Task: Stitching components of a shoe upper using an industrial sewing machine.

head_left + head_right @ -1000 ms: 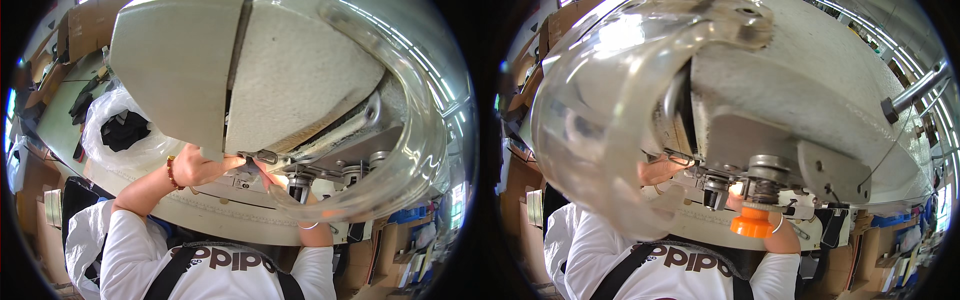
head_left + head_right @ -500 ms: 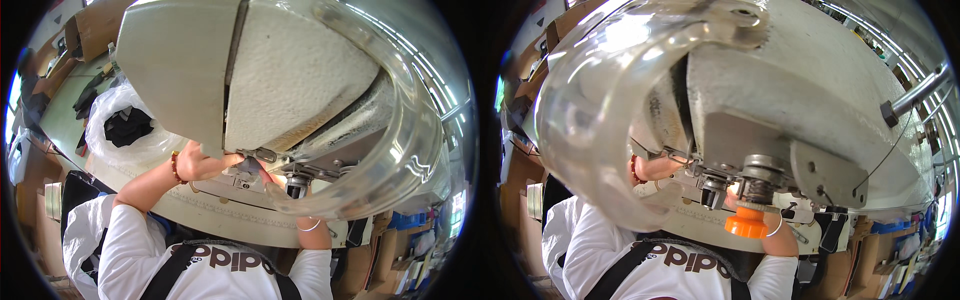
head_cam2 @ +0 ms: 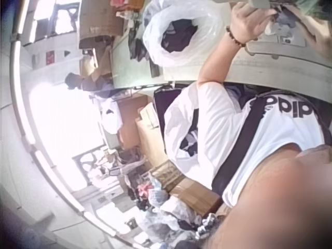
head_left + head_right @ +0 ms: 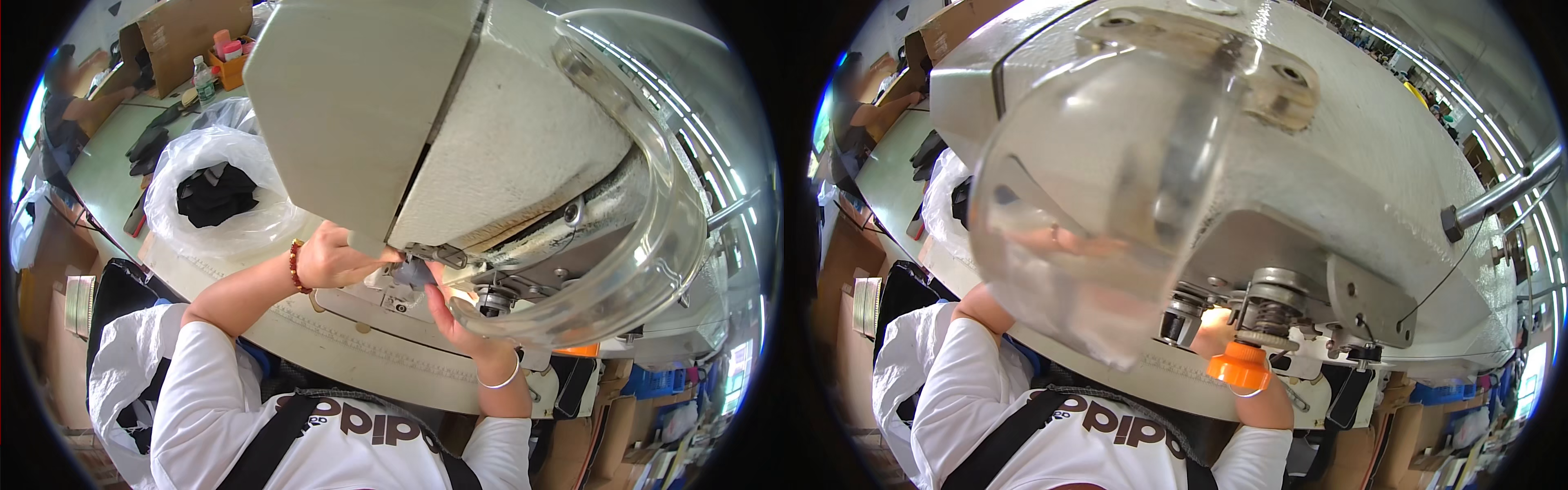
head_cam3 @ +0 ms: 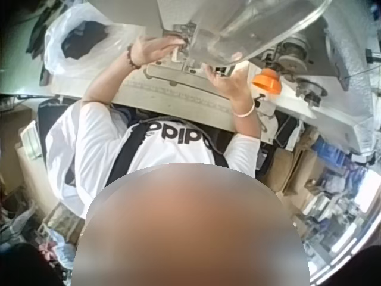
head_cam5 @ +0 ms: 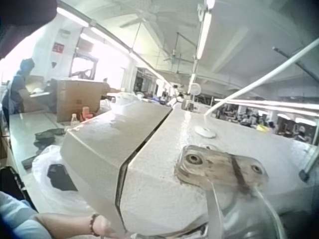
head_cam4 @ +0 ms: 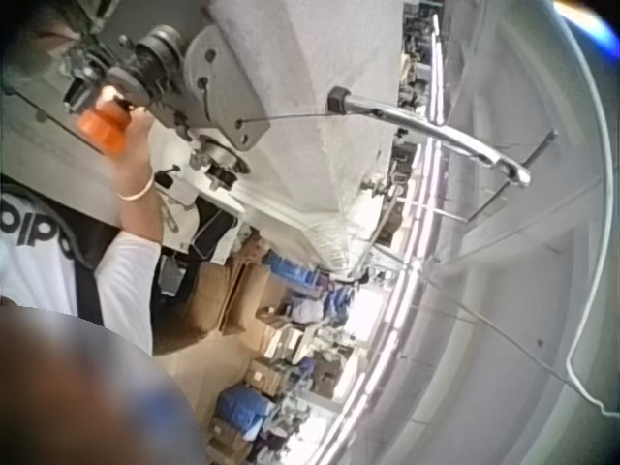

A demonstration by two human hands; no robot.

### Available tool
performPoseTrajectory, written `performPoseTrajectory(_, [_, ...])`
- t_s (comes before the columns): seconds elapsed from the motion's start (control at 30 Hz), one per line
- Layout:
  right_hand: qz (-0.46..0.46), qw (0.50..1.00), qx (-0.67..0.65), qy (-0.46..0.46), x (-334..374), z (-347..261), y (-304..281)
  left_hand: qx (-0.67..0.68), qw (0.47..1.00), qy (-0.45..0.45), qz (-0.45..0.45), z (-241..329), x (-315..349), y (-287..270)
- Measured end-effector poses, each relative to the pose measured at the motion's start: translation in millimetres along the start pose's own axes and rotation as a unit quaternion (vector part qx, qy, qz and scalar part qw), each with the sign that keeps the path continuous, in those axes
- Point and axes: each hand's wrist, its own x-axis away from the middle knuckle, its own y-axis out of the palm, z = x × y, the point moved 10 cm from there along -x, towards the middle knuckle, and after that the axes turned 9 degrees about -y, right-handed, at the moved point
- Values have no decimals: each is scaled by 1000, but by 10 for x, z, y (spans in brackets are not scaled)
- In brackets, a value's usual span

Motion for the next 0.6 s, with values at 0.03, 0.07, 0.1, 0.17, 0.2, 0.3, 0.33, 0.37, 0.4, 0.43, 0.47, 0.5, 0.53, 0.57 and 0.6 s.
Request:
performPoseTrajectory(0.03, [44, 998, 42, -21, -72, -82, -148, -1, 1000, -8, -5, -29, 19, 10])
performPoseTrajectory(0.07, [91, 993, 68, -38, -120, -162, -302, -3, 1000, -3, -3, -30, 44, 11])
performPoseTrajectory(0.1, [84, 992, 81, -39, -181, -197, -341, -6, 1000, 2, -1, -36, 63, 7])
performPoseTrajectory(0.17, [73, 994, 79, -36, -281, -248, -395, -6, 1000, -9, -17, -78, 93, 36])
performPoseTrajectory(0.2, [69, 995, 67, -32, -320, -258, -409, -1, 999, -25, -35, -114, 99, 70])
performPoseTrajectory(0.3, [84, 994, 59, -26, -361, -294, -468, 10, 999, -26, -34, -97, 88, 63])
performPoseTrajectory(0.33, [89, 994, 59, -23, -348, -296, -479, 14, 999, -17, -24, -68, 70, 46])
performPoseTrajectory(0.37, [84, 995, 54, -26, -330, -296, -465, 4, 1000, -12, -23, -36, 52, 29])
performPoseTrajectory(0.4, [80, 995, 48, -29, -302, -289, -448, -4, 1000, -7, -22, -2, 29, 14])
performPoseTrajectory(0.43, [75, 996, 41, -29, -254, -282, -423, -10, 1000, -2, -20, 37, 7, -7])
performPoseTrajectory(0.47, [46, 996, 77, -13, -205, -238, -351, -32, 999, 10, -21, 81, -16, -17])
performPoseTrajectory(0.5, [16, 993, 114, 3, -143, -180, -272, -50, 998, 24, -19, 120, -41, -24])
performPoseTrajectory(0.53, [11, 989, 146, 11, -84, -137, -224, -73, 996, 35, -20, 153, -60, -17])
performPoseTrajectory(0.57, [15, 990, 135, 23, -23, -80, -174, -95, 994, 52, -14, 200, -66, -29])
performPoseTrajectory(0.6, [0, 978, 209, 28, 31, -42, -113, -122, 990, 68, -11, 237, -67, -29])
